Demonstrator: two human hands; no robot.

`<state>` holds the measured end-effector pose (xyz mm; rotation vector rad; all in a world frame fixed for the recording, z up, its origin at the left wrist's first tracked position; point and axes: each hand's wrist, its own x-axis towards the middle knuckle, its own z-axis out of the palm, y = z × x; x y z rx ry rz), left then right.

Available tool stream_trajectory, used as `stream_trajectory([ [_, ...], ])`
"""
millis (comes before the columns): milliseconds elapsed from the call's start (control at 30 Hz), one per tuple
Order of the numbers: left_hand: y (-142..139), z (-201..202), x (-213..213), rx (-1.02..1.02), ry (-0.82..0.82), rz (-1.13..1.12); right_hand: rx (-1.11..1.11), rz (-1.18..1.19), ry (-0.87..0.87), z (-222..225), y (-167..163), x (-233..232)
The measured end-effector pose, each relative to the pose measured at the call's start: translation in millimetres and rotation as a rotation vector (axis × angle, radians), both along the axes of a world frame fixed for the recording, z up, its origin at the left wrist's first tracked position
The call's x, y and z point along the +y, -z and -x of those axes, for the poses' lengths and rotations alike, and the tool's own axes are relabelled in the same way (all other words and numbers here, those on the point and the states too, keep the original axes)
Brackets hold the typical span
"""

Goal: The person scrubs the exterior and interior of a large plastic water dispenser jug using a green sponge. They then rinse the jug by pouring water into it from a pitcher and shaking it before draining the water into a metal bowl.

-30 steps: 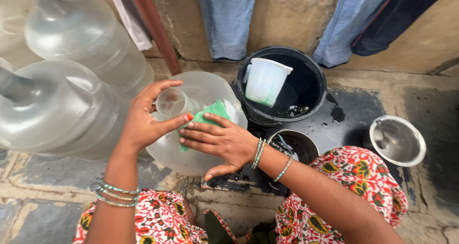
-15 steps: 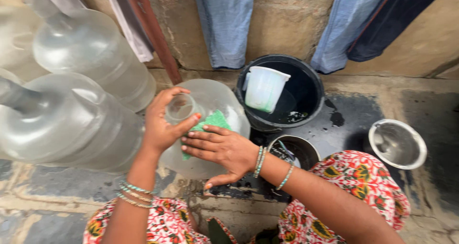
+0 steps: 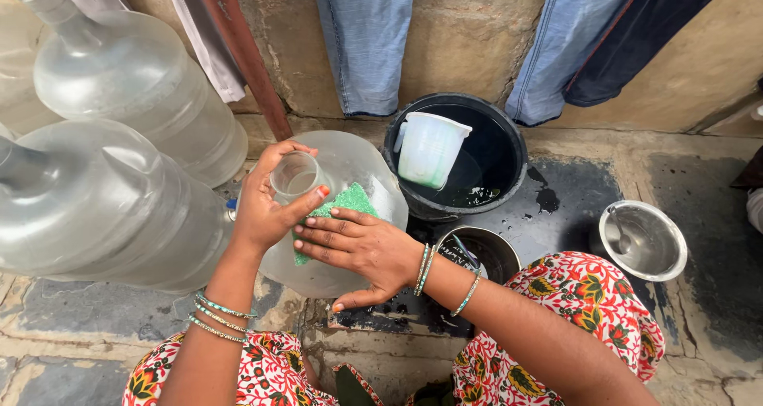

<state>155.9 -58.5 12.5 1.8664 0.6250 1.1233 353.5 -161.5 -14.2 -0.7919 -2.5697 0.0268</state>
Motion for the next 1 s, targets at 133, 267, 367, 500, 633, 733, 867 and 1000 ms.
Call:
stream_trajectory([
  [133, 0, 0, -1, -0.042, 0.047, 0.023, 0.004, 0.010, -0.005, 0, -1, -1],
  [267, 3, 0, -2, -0.056, 0.051, 0.050, 0.000, 0.003, -0.001, 0, -1, -3],
  [367, 6, 0, 0, -0.046, 0.036, 0.065, -0.008, 0.015, 0.005, 2, -1, -4],
  [500, 9, 1, 2, -0.046, 0.041, 0.068, -0.013, 0.017, 0.005, 4, 0, -3],
  [633, 11, 1, 5, -0.041, 0.032, 0.073, -0.023, 0.012, 0.006, 4, 0, -2],
  [733, 13, 1, 7, -0.046, 0.034, 0.071, -0.012, 0.012, 0.020, 6, -1, -2],
  [867, 13, 0, 7, -0.040, 0.025, 0.084, -0.005, 0.011, 0.034, 10, -2, -6],
  [1000, 8, 0, 4, 0.014, -0.043, 0.026, -0.008, 0.016, 0.030, 12, -3, -9],
])
